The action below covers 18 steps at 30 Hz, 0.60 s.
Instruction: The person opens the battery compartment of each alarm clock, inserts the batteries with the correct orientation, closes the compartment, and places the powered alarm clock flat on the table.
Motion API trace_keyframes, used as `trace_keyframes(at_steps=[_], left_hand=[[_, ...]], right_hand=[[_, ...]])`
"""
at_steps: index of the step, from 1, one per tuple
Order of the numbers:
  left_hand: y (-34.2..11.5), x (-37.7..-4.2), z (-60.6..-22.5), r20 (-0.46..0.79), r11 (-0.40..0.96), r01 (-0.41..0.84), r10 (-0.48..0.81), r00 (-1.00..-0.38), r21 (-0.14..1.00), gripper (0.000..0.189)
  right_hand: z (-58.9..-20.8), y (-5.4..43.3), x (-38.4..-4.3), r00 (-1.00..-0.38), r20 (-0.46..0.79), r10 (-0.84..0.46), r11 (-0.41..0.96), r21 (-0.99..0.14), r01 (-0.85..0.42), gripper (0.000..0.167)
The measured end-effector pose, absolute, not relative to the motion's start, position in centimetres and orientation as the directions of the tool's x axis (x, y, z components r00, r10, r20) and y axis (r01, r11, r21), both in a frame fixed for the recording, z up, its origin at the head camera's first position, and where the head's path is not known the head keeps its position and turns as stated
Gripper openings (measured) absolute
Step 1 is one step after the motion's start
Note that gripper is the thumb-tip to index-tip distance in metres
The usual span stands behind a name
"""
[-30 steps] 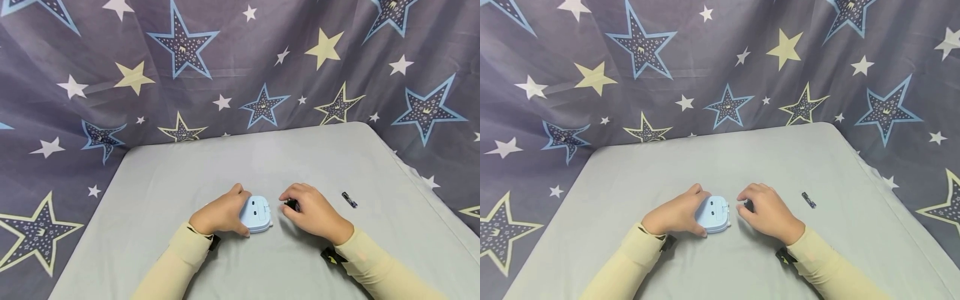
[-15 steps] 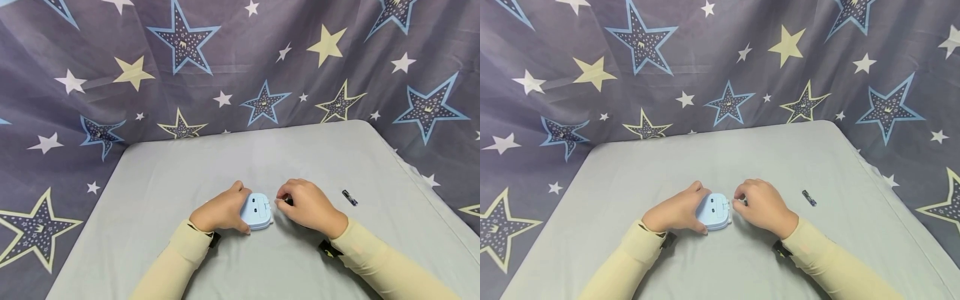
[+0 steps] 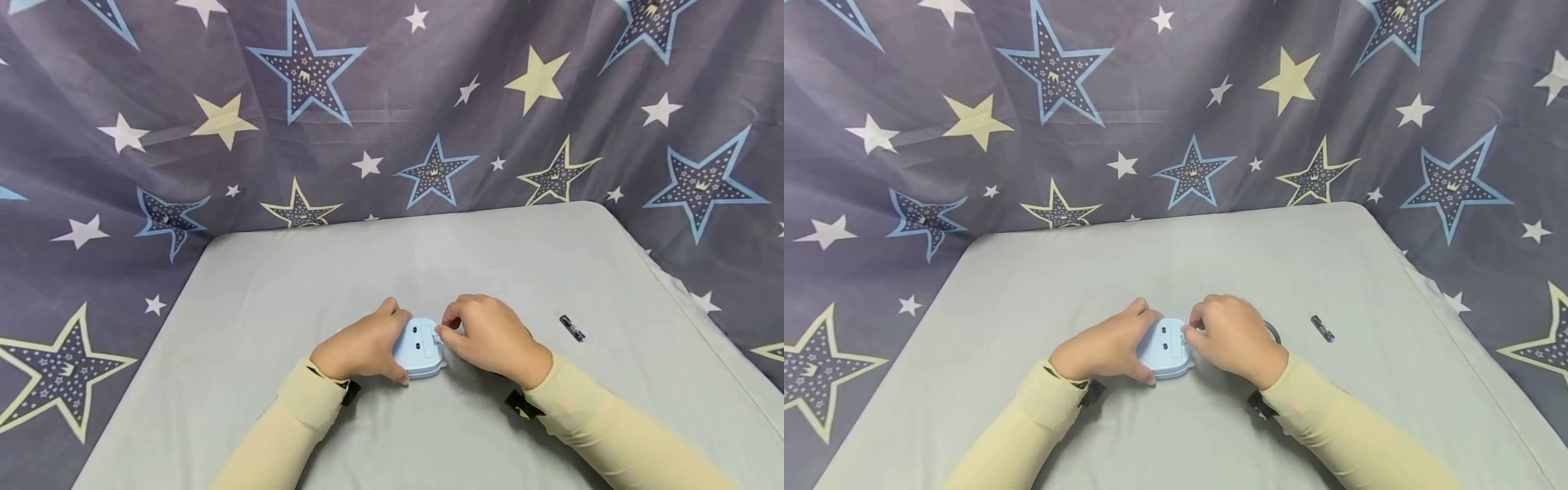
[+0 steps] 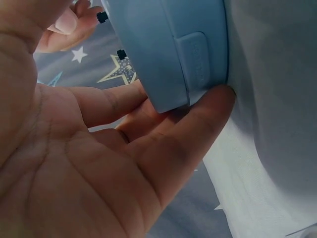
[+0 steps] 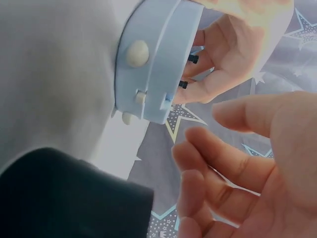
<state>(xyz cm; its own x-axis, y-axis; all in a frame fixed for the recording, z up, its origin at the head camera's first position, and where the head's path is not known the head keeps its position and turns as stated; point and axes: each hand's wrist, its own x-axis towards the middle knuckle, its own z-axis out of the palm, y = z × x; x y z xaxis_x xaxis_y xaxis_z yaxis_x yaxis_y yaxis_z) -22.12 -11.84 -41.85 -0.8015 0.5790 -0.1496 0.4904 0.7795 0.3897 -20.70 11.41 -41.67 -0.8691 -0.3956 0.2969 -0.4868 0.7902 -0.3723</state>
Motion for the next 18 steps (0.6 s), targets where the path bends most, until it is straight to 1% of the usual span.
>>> trace_keyframes(at_steps=[9, 18], left_hand=[[-11.58, -22.2, -41.73, -0.148, 0.767, 0.491, 0.588, -0.795, 0.413, 0.093], [-11.93, -22.29, -42.08, -0.146, 0.77, 0.491, 0.586, -0.797, 0.408, 0.095]], right_hand=[[-41.87, 11.18, -20.5, -0.898, 0.256, -0.357, 0.817, -0.381, -0.433, 0.01], [-42.21, 10.71, -20.32, -0.896, 0.263, -0.359, 0.812, -0.386, -0.439, 0.009]])
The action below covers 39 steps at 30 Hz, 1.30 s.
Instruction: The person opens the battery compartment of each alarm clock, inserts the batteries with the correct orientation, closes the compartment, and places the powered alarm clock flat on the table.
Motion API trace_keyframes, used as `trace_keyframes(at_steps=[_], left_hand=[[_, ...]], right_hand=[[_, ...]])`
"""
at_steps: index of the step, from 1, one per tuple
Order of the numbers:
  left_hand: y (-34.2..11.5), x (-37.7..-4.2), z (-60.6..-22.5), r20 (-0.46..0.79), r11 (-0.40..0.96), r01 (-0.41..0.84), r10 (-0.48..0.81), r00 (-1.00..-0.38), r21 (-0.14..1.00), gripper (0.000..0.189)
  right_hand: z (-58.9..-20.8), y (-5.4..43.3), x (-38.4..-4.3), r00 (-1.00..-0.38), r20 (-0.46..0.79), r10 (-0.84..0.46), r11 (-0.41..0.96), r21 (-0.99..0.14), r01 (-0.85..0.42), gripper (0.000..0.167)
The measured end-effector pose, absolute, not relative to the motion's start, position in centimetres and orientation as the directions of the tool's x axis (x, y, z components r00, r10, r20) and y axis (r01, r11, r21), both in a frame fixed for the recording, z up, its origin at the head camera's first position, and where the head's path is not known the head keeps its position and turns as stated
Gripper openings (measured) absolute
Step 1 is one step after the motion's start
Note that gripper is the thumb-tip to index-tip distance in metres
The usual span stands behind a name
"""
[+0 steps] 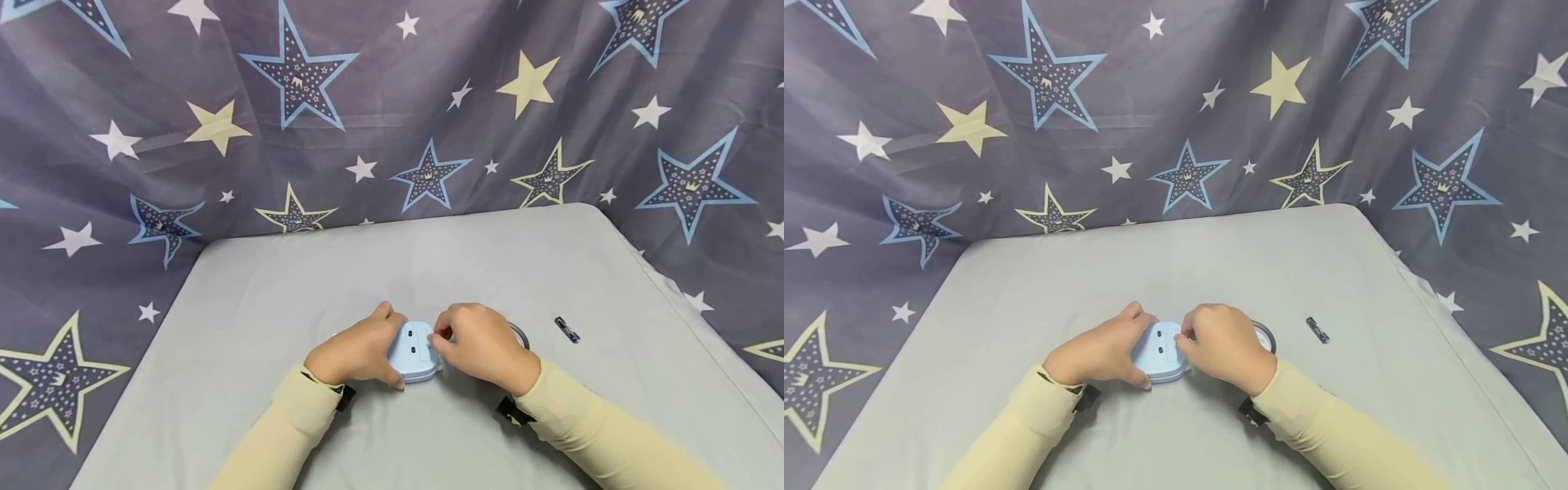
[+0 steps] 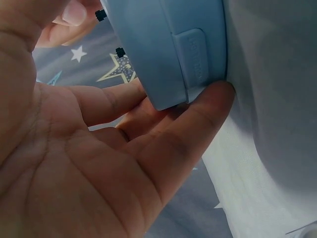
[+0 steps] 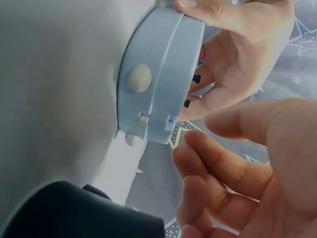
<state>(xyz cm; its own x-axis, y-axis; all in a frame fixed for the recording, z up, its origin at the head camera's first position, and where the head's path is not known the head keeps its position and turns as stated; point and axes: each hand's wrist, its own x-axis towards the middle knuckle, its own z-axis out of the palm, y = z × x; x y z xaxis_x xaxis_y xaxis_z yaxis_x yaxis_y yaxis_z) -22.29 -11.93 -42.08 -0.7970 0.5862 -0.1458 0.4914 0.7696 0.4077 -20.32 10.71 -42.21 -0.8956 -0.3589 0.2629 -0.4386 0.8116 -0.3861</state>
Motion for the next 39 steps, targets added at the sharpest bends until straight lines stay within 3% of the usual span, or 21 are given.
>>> trace_keyframes(at_steps=[39], left_hand=[[-11.7, -22.3, -41.9, -0.167, 0.775, 0.475, 0.579, -0.798, 0.416, 0.095]], right_hand=[[-43.2, 10.2, -19.5, -0.934, 0.232, -0.271, 0.833, -0.43, -0.349, 0.007]])
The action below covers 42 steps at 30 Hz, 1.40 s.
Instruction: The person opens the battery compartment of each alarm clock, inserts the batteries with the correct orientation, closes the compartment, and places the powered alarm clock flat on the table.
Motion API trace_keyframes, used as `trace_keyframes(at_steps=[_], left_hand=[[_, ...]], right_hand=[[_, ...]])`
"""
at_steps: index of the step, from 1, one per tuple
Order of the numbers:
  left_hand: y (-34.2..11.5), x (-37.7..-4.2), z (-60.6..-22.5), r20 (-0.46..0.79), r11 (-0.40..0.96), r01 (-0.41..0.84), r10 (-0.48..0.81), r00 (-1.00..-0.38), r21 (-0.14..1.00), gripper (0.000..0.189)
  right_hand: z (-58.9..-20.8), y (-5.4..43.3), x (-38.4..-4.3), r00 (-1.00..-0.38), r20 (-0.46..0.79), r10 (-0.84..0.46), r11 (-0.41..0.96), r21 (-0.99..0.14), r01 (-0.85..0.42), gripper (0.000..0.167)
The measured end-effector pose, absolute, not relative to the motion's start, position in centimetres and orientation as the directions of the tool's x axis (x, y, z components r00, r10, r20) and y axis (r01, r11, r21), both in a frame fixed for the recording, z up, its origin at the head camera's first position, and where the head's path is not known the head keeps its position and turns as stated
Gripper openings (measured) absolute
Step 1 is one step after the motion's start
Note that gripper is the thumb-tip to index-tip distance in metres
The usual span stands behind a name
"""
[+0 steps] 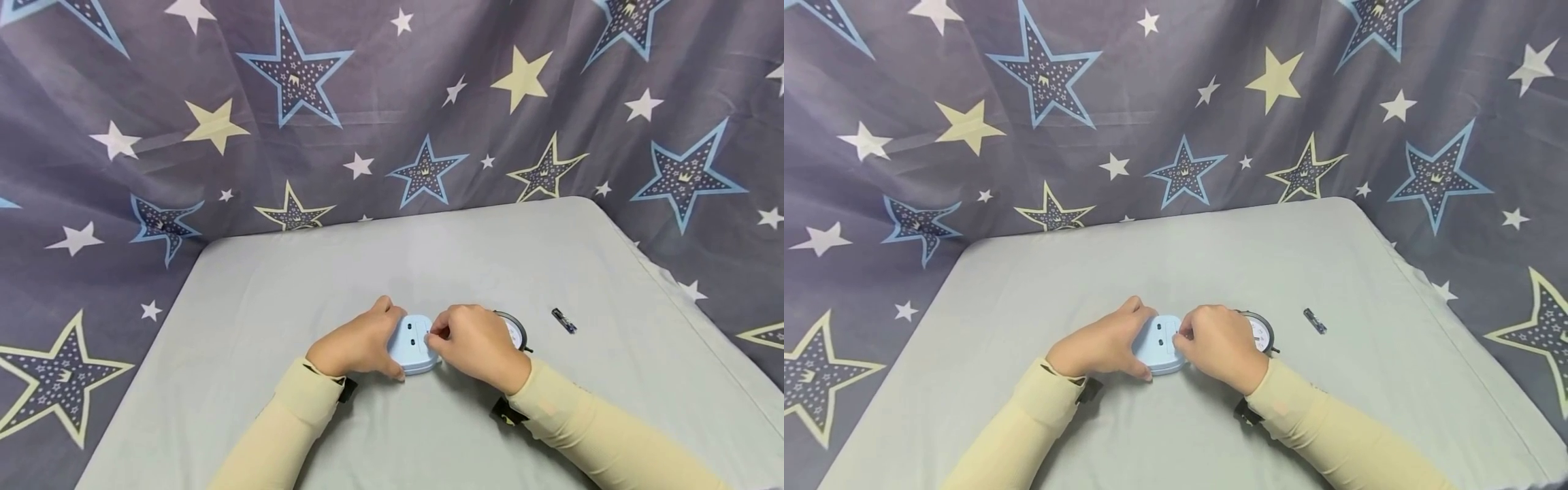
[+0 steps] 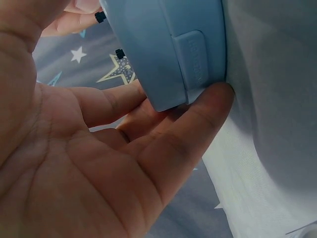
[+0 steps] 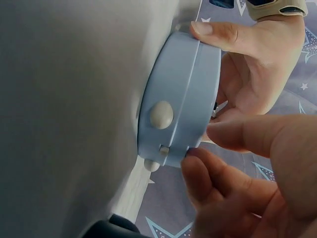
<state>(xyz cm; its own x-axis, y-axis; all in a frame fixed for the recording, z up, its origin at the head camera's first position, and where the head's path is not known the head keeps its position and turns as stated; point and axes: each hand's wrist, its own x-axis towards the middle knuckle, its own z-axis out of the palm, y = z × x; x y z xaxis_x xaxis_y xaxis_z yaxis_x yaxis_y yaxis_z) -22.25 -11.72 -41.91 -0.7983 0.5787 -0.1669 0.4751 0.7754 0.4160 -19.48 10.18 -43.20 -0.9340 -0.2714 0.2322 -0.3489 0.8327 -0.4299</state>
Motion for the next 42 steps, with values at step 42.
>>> trace_keyframes(at_steps=[42], left_hand=[[-11.62, -22.15, -41.7, -0.13, 0.753, 0.544, 0.622, -0.772, 0.37, 0.088]], right_hand=[[-42.99, 9.92, -19.87, -0.975, 0.075, -0.211, 0.798, -0.562, -0.216, 0.014]])
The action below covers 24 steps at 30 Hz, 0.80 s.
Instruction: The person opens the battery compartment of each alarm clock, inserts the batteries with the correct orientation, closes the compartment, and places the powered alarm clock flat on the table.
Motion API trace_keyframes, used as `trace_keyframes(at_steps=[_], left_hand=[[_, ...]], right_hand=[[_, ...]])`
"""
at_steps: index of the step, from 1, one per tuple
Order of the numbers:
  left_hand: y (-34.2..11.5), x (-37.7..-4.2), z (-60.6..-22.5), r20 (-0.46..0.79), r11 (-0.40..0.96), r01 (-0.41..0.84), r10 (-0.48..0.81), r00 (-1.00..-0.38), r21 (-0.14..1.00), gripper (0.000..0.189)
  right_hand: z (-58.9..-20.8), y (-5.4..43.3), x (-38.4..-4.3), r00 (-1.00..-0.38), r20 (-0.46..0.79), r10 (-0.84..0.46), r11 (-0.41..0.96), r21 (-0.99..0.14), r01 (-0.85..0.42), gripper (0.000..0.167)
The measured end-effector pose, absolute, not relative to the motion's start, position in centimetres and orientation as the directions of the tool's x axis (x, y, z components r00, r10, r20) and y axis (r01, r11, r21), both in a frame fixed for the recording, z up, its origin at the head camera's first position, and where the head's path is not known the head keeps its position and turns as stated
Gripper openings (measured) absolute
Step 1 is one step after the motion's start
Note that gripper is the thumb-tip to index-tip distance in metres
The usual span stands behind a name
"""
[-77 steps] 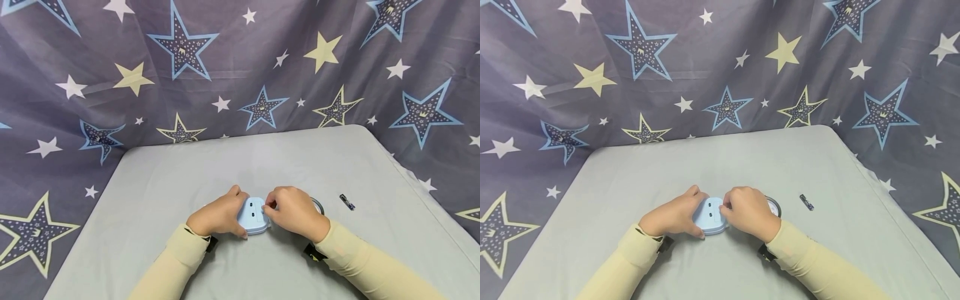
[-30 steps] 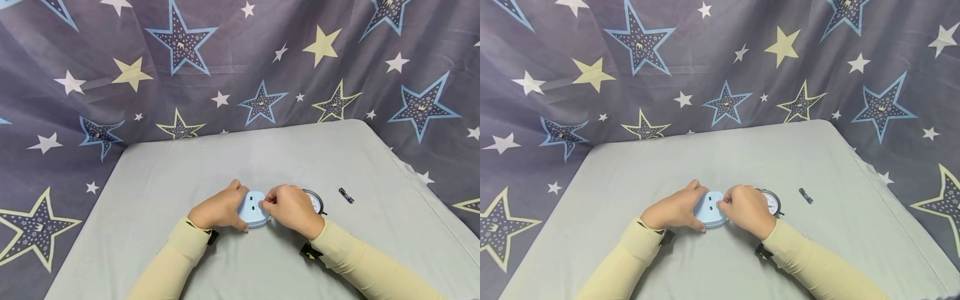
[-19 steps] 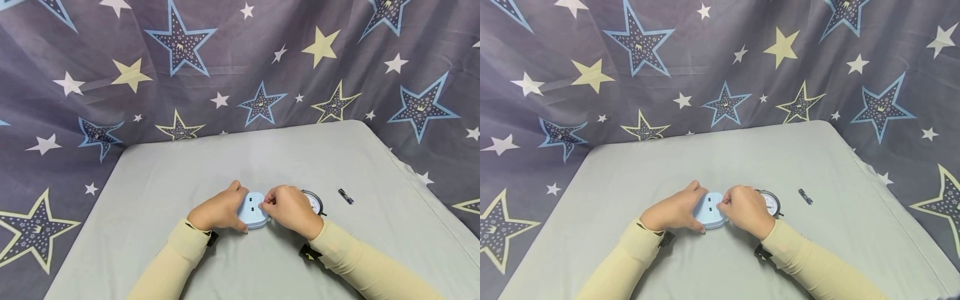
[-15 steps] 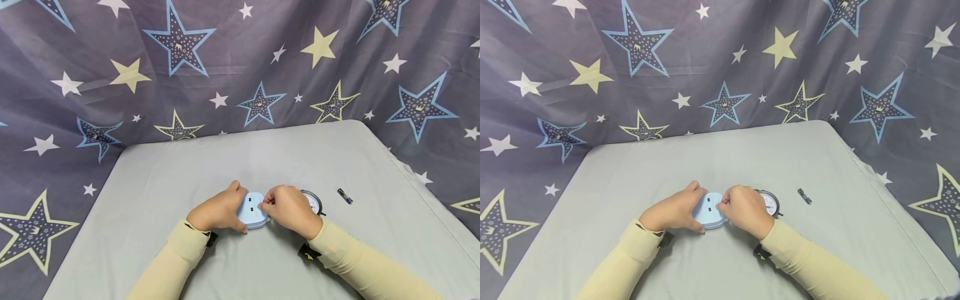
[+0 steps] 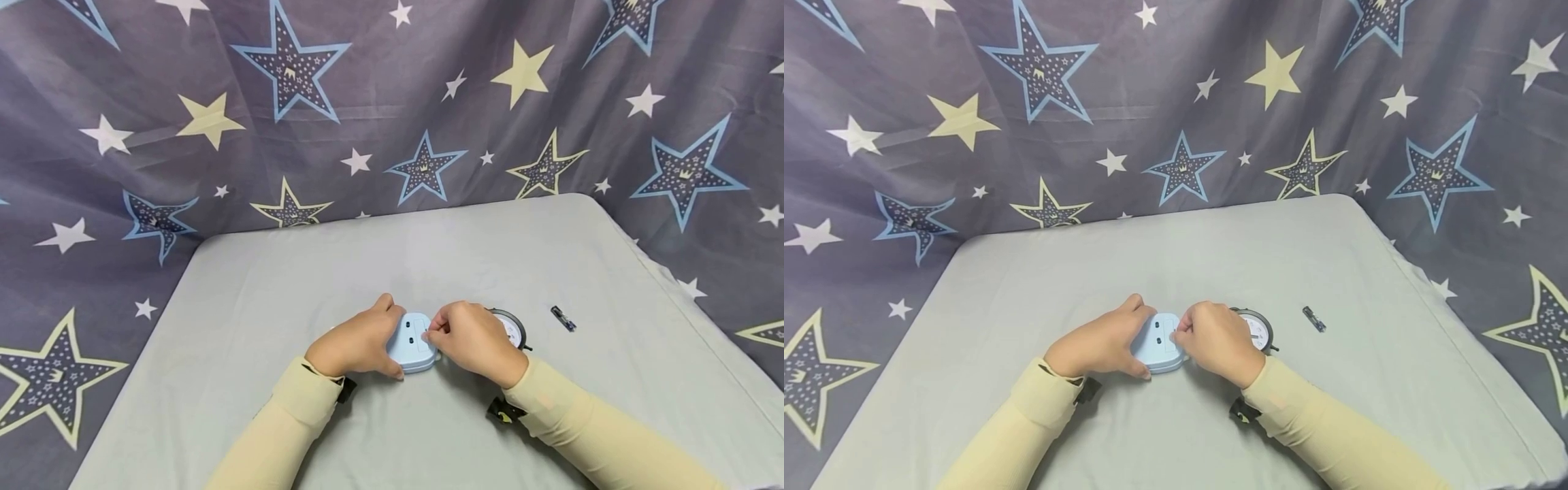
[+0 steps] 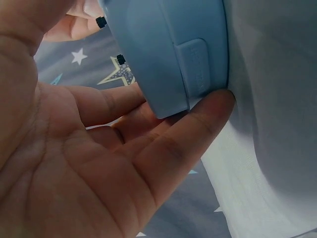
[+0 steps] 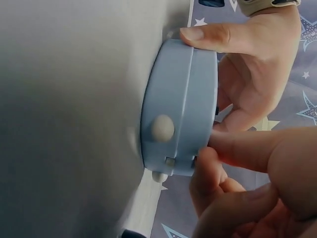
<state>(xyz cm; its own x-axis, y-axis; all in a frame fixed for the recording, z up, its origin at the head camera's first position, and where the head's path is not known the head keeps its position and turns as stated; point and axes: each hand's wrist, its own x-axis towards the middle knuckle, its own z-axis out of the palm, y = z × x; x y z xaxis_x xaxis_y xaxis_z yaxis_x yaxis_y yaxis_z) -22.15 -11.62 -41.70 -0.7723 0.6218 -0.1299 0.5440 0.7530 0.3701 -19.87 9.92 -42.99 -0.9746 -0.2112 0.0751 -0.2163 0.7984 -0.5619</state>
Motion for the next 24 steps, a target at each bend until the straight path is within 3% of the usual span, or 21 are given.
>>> trace_keyframes(at_steps=[12, 24], left_hand=[[-11.53, -22.19, -41.7, -0.112, 0.747, 0.559, 0.629, -0.769, 0.359, 0.085], [-11.48, -22.25, -41.64, -0.112, 0.752, 0.564, 0.628, -0.77, 0.34, 0.085]], right_hand=[[-43.59, 9.39, -19.62, -0.972, 0.121, -0.203, 0.857, -0.459, -0.236, 0.027], [-43.65, 9.21, -19.78, -0.97, 0.125, -0.209, 0.851, -0.465, -0.243, 0.03]])
